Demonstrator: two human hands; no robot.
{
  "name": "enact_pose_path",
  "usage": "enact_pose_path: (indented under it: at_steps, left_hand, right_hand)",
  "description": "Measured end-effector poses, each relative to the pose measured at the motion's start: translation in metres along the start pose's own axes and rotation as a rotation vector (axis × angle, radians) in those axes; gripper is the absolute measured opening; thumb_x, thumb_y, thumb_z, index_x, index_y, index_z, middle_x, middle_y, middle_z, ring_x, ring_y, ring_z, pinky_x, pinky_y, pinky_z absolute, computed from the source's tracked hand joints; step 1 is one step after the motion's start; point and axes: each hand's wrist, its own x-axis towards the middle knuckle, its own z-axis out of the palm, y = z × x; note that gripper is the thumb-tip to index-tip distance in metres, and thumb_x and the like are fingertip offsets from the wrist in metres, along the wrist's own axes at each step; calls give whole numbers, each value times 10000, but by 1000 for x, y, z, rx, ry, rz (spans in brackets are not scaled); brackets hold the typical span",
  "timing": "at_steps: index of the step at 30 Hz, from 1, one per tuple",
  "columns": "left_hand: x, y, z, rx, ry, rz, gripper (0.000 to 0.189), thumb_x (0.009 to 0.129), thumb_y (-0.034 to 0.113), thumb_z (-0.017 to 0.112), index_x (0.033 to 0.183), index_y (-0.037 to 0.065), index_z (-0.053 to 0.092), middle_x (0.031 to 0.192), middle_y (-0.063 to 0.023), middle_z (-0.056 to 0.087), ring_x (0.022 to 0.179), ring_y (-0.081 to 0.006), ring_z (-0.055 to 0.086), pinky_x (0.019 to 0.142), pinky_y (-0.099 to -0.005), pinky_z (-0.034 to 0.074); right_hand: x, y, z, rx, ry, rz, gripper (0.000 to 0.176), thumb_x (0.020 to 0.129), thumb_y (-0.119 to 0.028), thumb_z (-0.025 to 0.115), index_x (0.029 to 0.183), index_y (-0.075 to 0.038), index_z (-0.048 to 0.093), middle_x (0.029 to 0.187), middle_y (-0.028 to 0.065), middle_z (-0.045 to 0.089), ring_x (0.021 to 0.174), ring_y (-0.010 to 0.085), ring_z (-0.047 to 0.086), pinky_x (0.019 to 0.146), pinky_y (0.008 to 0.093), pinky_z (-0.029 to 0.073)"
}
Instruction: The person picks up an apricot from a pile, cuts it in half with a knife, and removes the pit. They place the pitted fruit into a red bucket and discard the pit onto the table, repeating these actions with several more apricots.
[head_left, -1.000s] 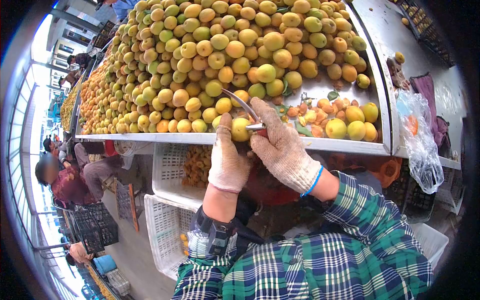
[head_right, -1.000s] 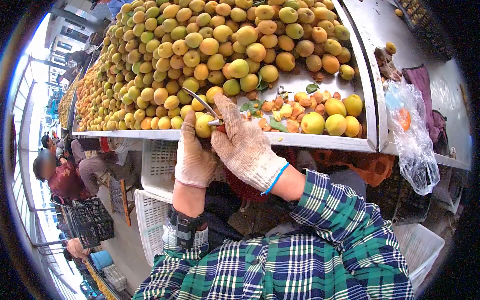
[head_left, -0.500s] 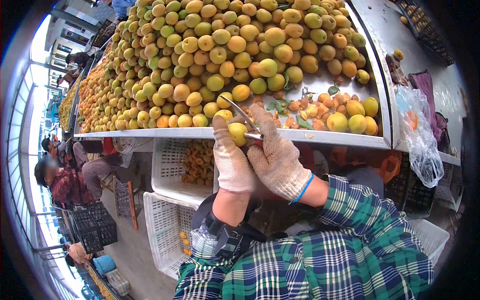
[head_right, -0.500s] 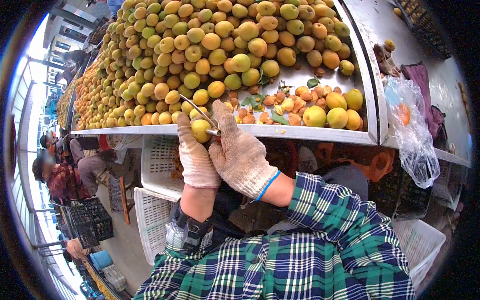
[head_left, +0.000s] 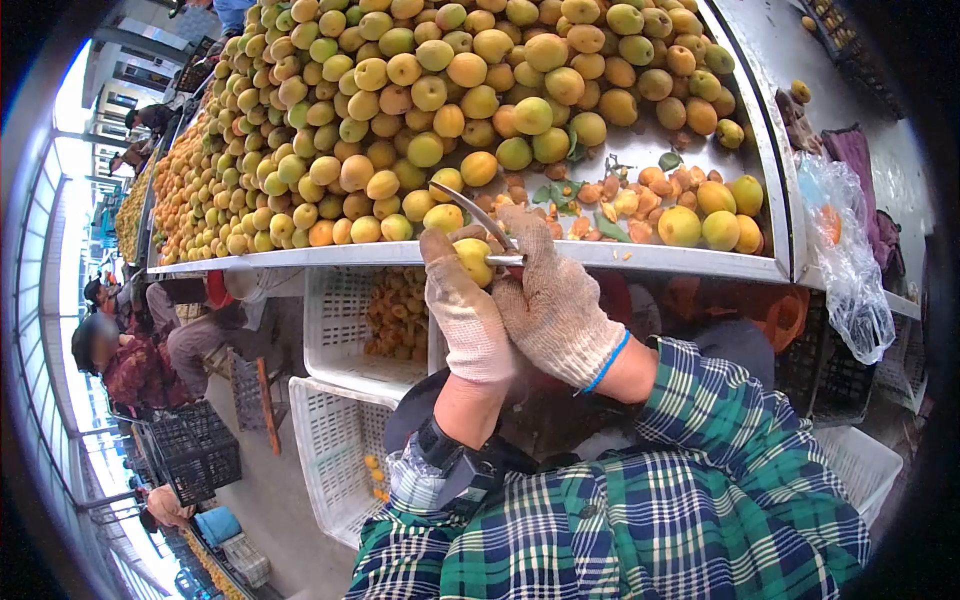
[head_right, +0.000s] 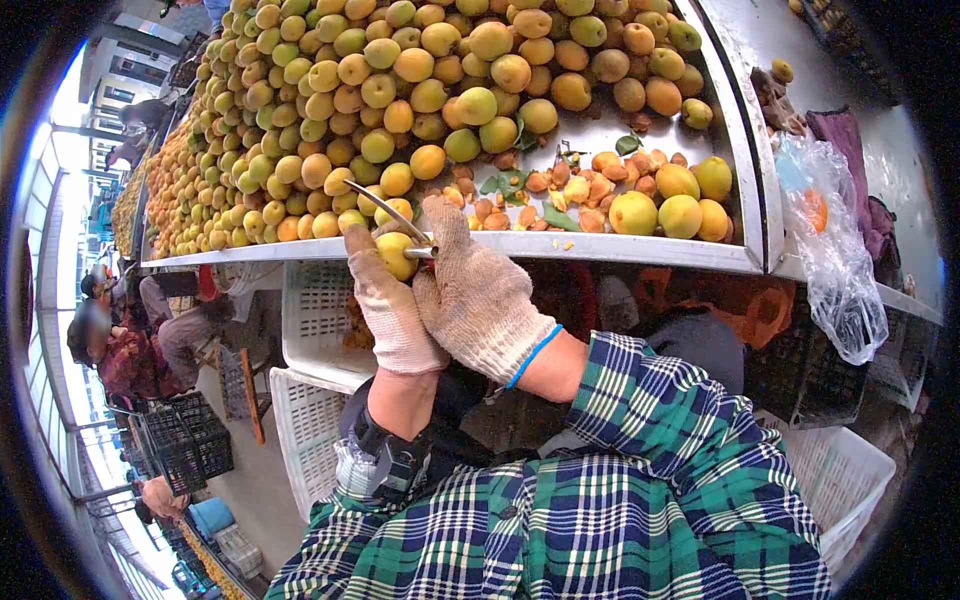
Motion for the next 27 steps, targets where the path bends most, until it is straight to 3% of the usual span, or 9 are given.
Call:
enact_pose_path:
  at_steps: [7,9,11,13,15,17,18,23,27]
  left_hand:
    - [10,-3,-11,-38,-159,-9,453,957,473,460,1011,43,591,915,-55,615,836,-153,587,777,-279,477]
    - [16,-1,-14,-187,-202,-114,402,964,423,451,975,48,594,879,-63,623,821,-167,602,772,-283,490]
    - [17,7,-16,-274,-167,-313,389,963,413,451,958,52,596,862,-66,625,792,-178,610,759,-297,512]
    - [20,6,-19,-269,-152,-341,478,960,492,432,1036,41,570,912,-60,622,805,-175,615,736,-309,536]
    - [21,7,-14,-388,-118,-374,528,952,544,414,1072,53,567,879,-51,610,784,-174,615,728,-315,538]
    - [22,3,-16,-455,-178,-390,596,936,607,385,1132,68,544,924,-61,597,860,-183,600,775,-344,526]
    - [21,4,-16,-521,-204,-390,609,934,620,373,1156,73,524,979,-69,586,915,-191,581,814,-360,511]
    - [21,-2,-18,-544,-305,-271,588,951,601,348,1197,82,476,1094,-91,545,1011,-227,533,931,-389,442]
    - [18,2,-13,-669,-260,-331,580,974,578,291,1188,79,494,1068,-132,564,971,-274,559,922,-412,454]
  right_hand:
    - [5,10,-1,238,-106,30,527,815,-191,545,1288,-54,357,879,282,607,863,459,603,729,530,481]
    - [6,6,-14,480,-310,119,533,803,-154,526,1295,-47,351,895,269,605,893,451,599,755,505,480]
    - [3,-21,-43,477,-390,253,568,808,-134,509,1339,-51,326,891,254,610,884,428,608,769,482,487]
    - [3,-35,-58,650,-686,607,618,817,-132,494,1390,-60,275,847,241,615,834,430,611,772,474,494]
    - [-2,-22,-42,632,-687,585,658,841,-186,518,1420,-61,232,826,248,628,815,446,620,755,482,501]
    - [-10,7,-12,217,-27,-77,706,869,-260,535,1442,-61,174,847,244,644,808,453,627,727,509,501]
    - [-12,-5,-24,178,-178,56,730,905,-328,516,1456,-56,122,934,252,645,867,449,622,745,526,492]
    - [-16,-2,-16,143,-179,33,720,939,-368,469,1461,-59,81,899,281,633,823,463,619,713,550,482]
    - [-14,2,-10,108,-180,50,716,942,-378,460,1458,-51,88,866,289,630,788,467,617,680,555,480]
